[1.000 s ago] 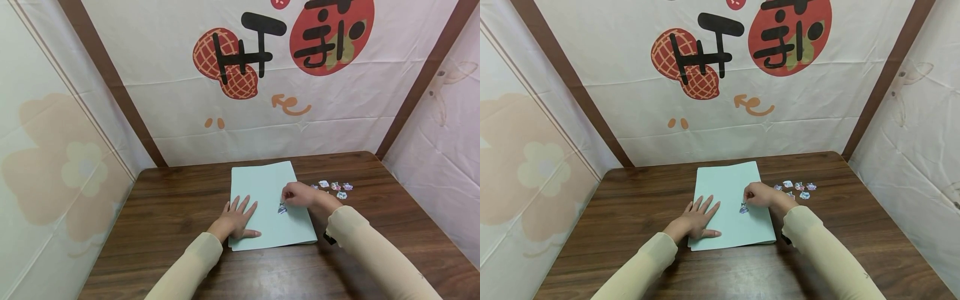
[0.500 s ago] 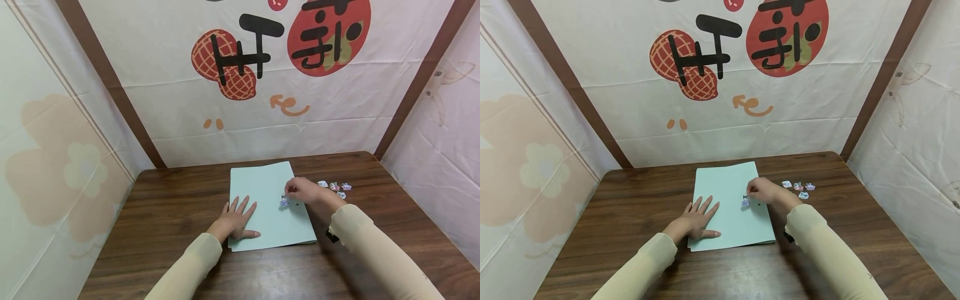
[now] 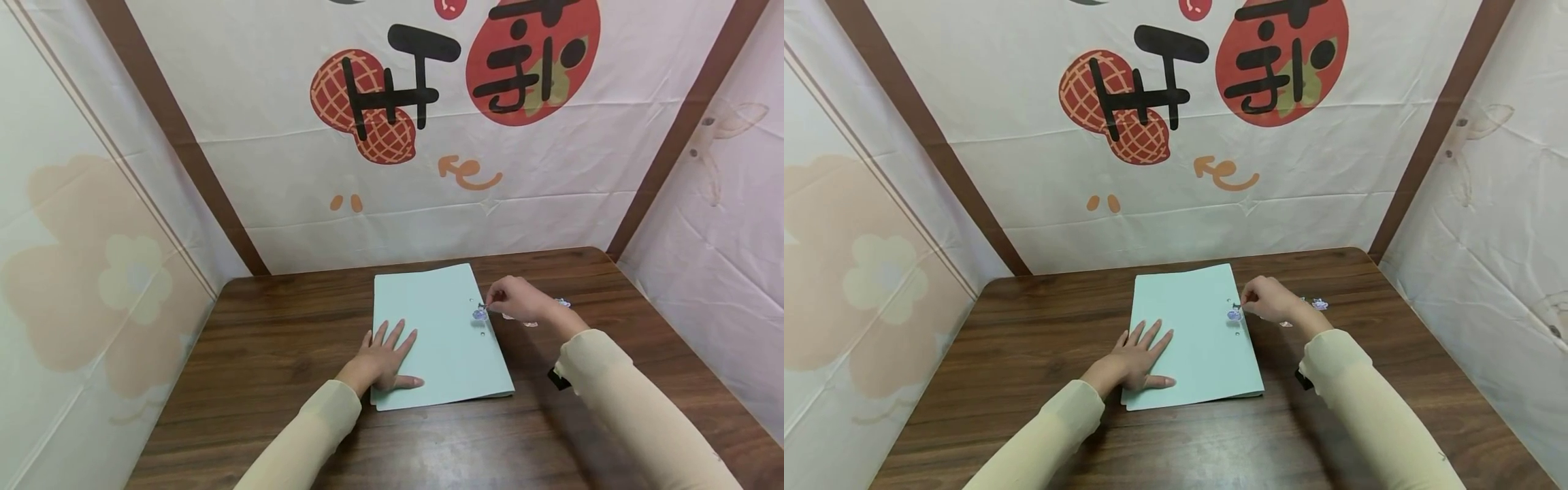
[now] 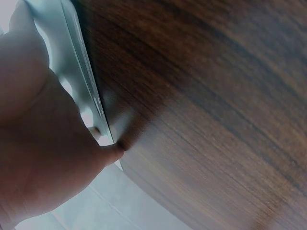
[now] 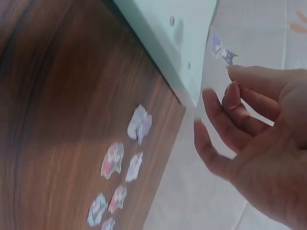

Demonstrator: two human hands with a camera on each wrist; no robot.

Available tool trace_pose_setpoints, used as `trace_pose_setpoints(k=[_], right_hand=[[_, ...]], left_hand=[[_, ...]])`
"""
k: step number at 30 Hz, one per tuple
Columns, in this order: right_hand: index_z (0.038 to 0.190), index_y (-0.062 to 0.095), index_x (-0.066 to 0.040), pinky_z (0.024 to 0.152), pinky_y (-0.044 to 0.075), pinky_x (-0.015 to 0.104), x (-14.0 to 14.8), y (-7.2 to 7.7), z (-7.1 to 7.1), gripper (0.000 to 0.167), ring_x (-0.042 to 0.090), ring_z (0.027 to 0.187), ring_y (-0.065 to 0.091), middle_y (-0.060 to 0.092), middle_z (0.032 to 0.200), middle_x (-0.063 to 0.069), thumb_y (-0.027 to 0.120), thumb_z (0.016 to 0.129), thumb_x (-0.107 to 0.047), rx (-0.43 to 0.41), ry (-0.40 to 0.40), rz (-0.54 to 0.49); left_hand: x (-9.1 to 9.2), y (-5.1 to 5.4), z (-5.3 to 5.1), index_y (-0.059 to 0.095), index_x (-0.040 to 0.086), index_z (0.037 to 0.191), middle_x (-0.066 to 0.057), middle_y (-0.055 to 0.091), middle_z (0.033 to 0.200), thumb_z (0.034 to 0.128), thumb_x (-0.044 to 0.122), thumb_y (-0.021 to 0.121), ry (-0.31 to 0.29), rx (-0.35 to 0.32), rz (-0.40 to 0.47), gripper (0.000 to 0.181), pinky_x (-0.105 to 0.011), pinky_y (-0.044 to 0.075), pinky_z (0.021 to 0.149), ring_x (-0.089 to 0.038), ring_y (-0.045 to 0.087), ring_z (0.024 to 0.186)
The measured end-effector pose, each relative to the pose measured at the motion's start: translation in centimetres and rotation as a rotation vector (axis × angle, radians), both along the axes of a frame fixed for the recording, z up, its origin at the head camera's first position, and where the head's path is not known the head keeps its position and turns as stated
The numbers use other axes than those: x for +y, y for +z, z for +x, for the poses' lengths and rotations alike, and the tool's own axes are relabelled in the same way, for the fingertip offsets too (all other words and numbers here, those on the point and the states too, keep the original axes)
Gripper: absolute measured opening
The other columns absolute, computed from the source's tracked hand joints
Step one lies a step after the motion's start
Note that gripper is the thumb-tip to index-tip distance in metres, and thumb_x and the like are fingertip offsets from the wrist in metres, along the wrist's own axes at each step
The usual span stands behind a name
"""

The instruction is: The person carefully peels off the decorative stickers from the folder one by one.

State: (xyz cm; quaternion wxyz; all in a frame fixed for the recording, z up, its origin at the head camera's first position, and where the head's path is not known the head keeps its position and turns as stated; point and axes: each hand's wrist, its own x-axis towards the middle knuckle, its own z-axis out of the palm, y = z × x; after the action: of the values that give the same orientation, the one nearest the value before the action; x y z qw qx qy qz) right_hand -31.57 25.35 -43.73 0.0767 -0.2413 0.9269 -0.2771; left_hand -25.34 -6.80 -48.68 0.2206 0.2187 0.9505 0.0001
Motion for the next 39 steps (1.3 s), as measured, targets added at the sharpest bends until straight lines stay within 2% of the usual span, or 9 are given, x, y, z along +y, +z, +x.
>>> trace_pose_setpoints(k=[3,7,10,16,19,22,23,31,39], right_hand=[[0.090,0.074,-0.001,0.065,0.048,0.033,1.3,0.4,0.1,0.012,0.015,0.064,0.054,0.068,0.079,0.009,0.065,0.098,-0.005,0.034,-0.061,0.008],[0.078,0.071,-0.006,0.059,0.044,0.032,3.2,1.0,0.3,0.021,0.013,0.055,0.048,0.058,0.063,0.002,0.065,0.098,-0.010,0.071,-0.148,0.035],[0.075,0.069,-0.007,0.056,0.040,0.032,4.5,1.2,0.4,0.024,0.014,0.054,0.046,0.054,0.059,-0.001,0.066,0.098,-0.013,0.090,-0.179,0.047],[0.095,0.072,0.005,0.062,0.046,0.034,5.9,1.4,0.8,0.013,0.019,0.068,0.055,0.064,0.077,0.008,0.061,0.094,-0.001,0.080,-0.183,0.052],[0.099,0.071,0.007,0.064,0.047,0.034,6.2,1.3,1.0,0.013,0.020,0.074,0.056,0.065,0.083,0.009,0.061,0.093,0.000,0.066,-0.192,0.053],[0.092,0.071,0.003,0.061,0.044,0.034,6.3,1.2,1.2,0.013,0.018,0.069,0.054,0.061,0.076,0.006,0.063,0.096,-0.007,0.056,-0.204,0.058],[0.089,0.071,0.001,0.059,0.043,0.033,6.3,1.2,1.2,0.015,0.018,0.067,0.053,0.059,0.073,0.005,0.064,0.097,-0.009,0.054,-0.208,0.059],[0.079,0.066,-0.007,0.059,0.042,0.033,6.1,0.8,0.9,0.013,0.018,0.066,0.051,0.056,0.070,0.003,0.068,0.091,-0.011,0.062,-0.257,0.057],[0.069,0.058,-0.010,0.057,0.040,0.033,5.9,0.5,0.5,0.026,0.017,0.059,0.048,0.049,0.061,0.000,0.066,0.094,-0.012,0.089,-0.293,0.038]], left_hand=[[0.0,-0.3,-0.1,0.008,0.027,0.167,-0.005,-0.005,0.173,0.0950,0.072,0.051,0.003,0.006,0.009,0.095,-0.059,0.003,0.124,-0.036,-0.005,0.158],[-0.1,-0.7,-0.4,0.008,0.027,0.167,-0.005,-0.006,0.173,0.0940,0.074,0.051,0.003,0.016,0.017,0.096,-0.060,0.003,0.124,-0.036,-0.006,0.158],[-0.2,-0.8,-0.5,0.008,0.028,0.167,-0.005,-0.007,0.173,0.0934,0.075,0.050,0.004,0.013,0.018,0.097,-0.061,0.002,0.123,-0.037,-0.007,0.158],[-0.4,-1.5,-1.2,0.002,0.029,0.166,-0.004,-0.013,0.172,0.0930,0.077,0.048,0.007,-0.005,0.029,0.099,-0.061,-0.003,0.123,-0.036,-0.012,0.157],[-0.3,-0.9,-0.8,0.005,0.029,0.167,-0.004,-0.009,0.173,0.0936,0.075,0.050,0.004,-0.005,0.025,0.097,-0.060,0.000,0.124,-0.036,-0.009,0.157],[-0.2,-0.1,-0.3,0.008,0.028,0.167,-0.005,-0.006,0.173,0.0937,0.074,0.051,0.003,-0.004,0.026,0.097,-0.059,0.002,0.124,-0.036,-0.006,0.158],[-0.3,-0.3,-0.3,0.007,0.029,0.167,-0.005,-0.006,0.173,0.0927,0.076,0.049,0.002,0.001,0.049,0.098,-0.060,0.003,0.123,-0.037,-0.005,0.158],[-0.6,0.5,-0.3,0.017,0.025,0.166,-0.007,0.003,0.173,0.0937,0.069,0.058,-0.013,0.004,0.097,0.094,-0.059,0.008,0.124,-0.038,0.002,0.158],[-1.2,0.6,-0.5,0.023,0.024,0.165,-0.008,0.009,0.173,0.0936,0.066,0.061,-0.041,0.029,0.137,0.091,-0.059,0.012,0.123,-0.039,0.007,0.157]])
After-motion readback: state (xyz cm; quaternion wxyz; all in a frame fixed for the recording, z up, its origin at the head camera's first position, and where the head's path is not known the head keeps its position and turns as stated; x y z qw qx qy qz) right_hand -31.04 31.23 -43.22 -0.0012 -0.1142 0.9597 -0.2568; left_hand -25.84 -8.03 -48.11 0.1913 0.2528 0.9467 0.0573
